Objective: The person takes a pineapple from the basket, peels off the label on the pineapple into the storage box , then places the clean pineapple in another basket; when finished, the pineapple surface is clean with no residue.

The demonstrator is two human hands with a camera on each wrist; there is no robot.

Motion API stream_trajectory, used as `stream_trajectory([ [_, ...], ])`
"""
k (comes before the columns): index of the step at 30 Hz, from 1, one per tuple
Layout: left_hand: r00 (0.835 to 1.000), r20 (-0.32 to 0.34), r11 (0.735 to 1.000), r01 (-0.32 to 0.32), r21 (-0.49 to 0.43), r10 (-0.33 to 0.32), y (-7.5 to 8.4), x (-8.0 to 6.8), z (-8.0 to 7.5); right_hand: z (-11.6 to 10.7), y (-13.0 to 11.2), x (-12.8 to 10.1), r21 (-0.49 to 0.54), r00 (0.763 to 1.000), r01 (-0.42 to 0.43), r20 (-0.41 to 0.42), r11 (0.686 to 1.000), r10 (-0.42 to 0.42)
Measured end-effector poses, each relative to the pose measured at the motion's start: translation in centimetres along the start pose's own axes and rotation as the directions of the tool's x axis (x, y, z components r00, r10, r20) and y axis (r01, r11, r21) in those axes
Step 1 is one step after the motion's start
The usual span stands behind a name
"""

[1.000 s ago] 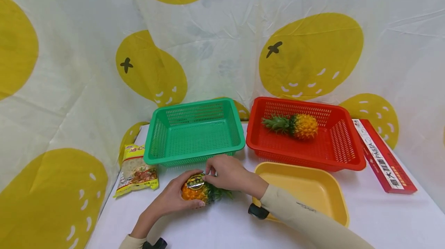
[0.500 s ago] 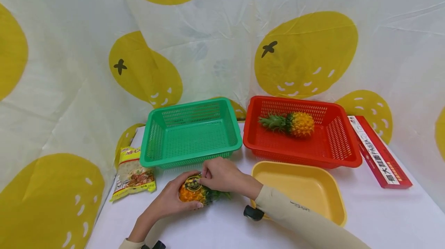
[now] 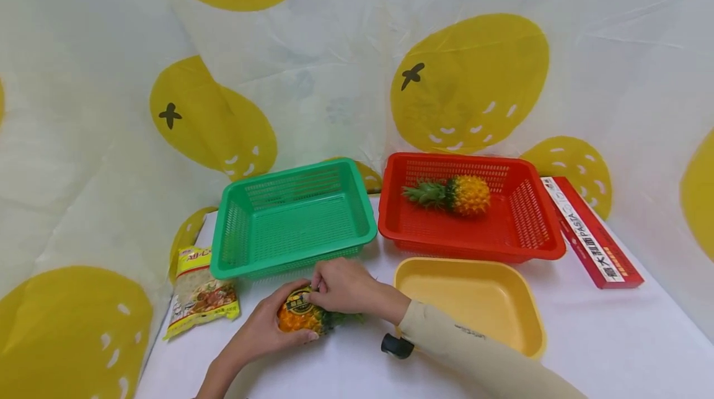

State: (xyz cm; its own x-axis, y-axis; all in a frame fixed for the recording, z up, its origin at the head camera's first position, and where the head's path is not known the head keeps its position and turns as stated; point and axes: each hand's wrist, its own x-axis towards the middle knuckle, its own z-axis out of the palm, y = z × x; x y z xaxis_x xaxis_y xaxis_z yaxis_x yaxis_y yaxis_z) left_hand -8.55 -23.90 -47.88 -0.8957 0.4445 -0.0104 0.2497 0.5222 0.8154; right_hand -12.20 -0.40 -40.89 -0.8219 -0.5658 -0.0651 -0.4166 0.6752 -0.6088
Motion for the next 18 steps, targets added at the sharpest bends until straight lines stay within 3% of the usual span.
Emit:
stream_trajectory([
  [18,1.000,-0.004,1.000,-0.008,0.026,0.008,0.24,0.03,-0.16,-0.04,-0.14,0.28,0.009,1.000,0.028,0.014,1.000,-0.028],
])
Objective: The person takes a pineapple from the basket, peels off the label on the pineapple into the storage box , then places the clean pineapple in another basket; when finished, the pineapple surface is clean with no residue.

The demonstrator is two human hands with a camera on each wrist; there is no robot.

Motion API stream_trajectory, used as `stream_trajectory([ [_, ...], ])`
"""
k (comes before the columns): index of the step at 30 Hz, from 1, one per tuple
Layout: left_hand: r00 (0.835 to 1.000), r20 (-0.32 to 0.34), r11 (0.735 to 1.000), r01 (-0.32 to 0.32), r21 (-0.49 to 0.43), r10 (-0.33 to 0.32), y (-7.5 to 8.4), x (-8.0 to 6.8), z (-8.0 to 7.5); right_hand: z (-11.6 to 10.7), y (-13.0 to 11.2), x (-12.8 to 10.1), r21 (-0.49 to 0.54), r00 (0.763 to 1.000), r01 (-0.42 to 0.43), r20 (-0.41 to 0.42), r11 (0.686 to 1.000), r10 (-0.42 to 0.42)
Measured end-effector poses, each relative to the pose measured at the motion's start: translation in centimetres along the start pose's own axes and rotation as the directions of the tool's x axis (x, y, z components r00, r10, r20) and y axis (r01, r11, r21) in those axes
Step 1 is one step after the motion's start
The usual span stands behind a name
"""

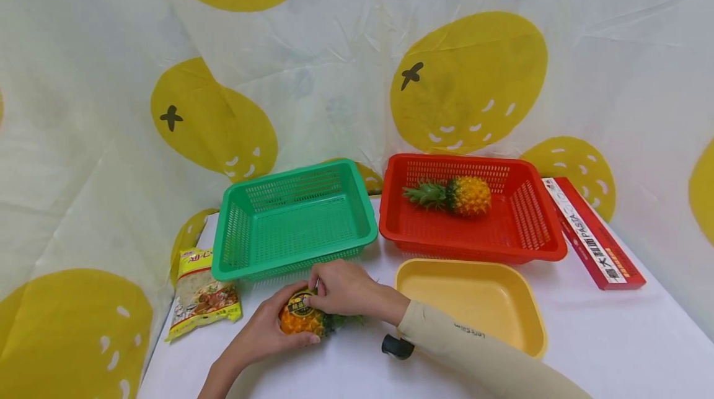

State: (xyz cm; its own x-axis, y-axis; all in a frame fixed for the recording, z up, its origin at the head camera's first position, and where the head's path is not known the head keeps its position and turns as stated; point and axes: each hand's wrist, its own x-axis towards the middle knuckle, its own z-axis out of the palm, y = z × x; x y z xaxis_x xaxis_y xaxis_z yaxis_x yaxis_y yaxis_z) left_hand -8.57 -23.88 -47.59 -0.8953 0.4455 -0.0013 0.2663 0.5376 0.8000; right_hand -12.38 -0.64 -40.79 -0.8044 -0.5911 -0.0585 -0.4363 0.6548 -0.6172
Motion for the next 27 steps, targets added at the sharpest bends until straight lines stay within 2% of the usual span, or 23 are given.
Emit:
stream_trajectory([
  [6,1.000,0.012,1.000,-0.023,-0.002,0.023,-0.07,-0.06,0.01,0.05,-0.07,0.00,0.033,1.000,0.004,0.007,0.999,-0.004],
  [19,1.000,0.022,1.000,0.011,-0.001,-0.011,0.08,0.00,-0.08,0.09,0.21,0.08,0.123,0.997,-0.065,0.037,0.990,0.061],
  [27,1.000,0.022,1.000,-0.002,-0.029,0.003,-0.03,0.08,-0.07,0.04,0.28,0.24,0.159,0.999,-0.049,0.000,0.986,0.050],
])
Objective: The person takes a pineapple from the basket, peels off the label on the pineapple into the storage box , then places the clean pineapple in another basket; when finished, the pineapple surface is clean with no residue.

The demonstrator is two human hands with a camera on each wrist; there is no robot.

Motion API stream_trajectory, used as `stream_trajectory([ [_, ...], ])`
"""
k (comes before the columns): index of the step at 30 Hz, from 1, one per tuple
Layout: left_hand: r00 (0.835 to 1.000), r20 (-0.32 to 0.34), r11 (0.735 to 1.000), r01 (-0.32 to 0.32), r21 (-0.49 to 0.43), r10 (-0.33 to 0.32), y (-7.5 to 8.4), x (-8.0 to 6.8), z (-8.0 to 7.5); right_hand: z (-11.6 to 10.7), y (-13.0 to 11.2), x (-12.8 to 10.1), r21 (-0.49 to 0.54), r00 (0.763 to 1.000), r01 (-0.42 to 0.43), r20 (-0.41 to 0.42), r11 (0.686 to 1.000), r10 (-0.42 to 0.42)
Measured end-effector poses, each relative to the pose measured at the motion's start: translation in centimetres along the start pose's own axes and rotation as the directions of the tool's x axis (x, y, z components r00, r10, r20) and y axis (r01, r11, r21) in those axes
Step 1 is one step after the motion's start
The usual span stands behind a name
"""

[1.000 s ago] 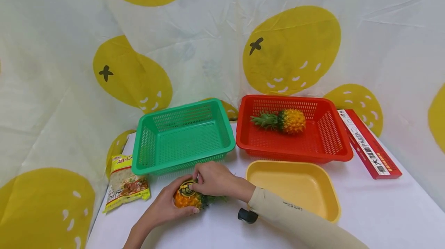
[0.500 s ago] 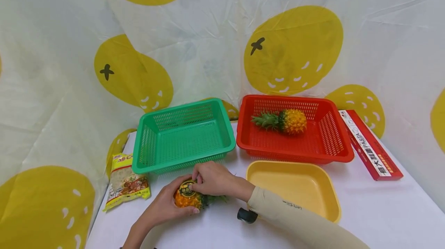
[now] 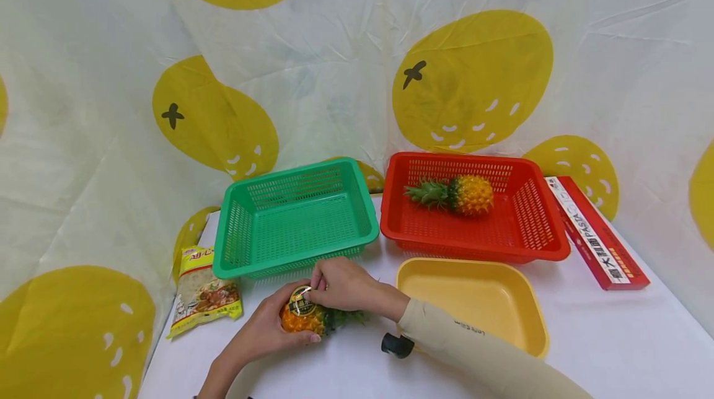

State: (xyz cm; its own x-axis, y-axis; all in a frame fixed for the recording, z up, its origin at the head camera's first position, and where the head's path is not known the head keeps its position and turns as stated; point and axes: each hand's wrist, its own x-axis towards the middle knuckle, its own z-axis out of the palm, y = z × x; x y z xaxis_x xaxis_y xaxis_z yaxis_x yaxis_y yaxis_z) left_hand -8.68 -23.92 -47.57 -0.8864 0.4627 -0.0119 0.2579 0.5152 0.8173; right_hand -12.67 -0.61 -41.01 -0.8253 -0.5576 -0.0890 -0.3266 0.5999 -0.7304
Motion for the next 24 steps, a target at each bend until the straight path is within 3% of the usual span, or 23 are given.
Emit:
stream_trajectory([
  [11,1.000,-0.017,0.999,0.022,0.040,-0.021,0.2,-0.1,0.1,-2.1,0.4,-1.0,0.175,0.994,0.111,0.000,0.978,-0.112],
  [18,0.999,-0.007,0.998,0.041,0.045,-0.041,0.2,-0.2,0.0,-4.8,1.4,-2.8,0.193,0.984,0.180,-0.046,0.965,-0.174],
  [24,0.999,-0.017,0.998,0.039,0.043,-0.038,0.4,-0.2,0.1,-7.1,3.0,-4.8,0.201,0.986,0.162,-0.075,0.966,-0.150],
])
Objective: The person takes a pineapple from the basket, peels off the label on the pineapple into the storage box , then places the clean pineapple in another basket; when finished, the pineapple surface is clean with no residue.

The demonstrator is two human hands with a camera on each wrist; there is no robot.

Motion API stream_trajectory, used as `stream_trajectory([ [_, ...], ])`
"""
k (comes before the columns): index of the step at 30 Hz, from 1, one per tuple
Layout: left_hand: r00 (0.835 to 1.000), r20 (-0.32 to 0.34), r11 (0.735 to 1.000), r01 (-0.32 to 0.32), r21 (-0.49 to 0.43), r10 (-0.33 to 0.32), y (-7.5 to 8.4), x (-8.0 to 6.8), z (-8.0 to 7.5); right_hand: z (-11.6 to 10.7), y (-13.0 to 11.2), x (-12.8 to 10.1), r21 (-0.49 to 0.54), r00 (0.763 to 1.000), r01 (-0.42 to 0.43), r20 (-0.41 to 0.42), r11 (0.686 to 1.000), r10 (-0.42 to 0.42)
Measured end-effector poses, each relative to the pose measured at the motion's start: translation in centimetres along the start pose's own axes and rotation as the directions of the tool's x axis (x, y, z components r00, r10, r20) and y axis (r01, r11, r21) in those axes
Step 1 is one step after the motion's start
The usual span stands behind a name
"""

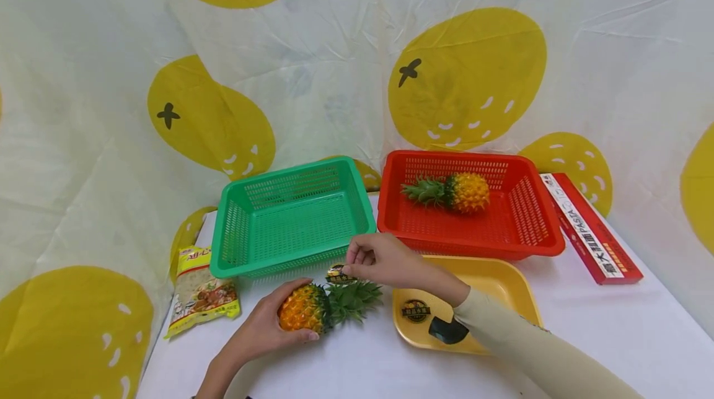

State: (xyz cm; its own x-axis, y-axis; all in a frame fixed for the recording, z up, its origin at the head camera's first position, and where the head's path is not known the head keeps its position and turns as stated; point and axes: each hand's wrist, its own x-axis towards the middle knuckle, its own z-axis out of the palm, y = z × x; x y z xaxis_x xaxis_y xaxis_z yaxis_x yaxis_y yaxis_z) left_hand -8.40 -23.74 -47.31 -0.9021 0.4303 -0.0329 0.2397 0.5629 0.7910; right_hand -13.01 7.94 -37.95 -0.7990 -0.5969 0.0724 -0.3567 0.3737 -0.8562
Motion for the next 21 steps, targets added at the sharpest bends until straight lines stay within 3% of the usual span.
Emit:
stream_trajectory([
  [15,1.000,0.009,1.000,0.014,-0.013,-0.014,0.2,-0.1,-0.1,-4.4,4.1,-5.1,0.009,0.985,-0.161,0.071,0.987,0.160],
  [21,1.000,0.012,1.000,0.017,-0.024,-0.016,0.2,-0.1,-0.1,-5.1,5.1,-6.5,-0.009,0.984,-0.165,0.071,0.986,0.165],
])
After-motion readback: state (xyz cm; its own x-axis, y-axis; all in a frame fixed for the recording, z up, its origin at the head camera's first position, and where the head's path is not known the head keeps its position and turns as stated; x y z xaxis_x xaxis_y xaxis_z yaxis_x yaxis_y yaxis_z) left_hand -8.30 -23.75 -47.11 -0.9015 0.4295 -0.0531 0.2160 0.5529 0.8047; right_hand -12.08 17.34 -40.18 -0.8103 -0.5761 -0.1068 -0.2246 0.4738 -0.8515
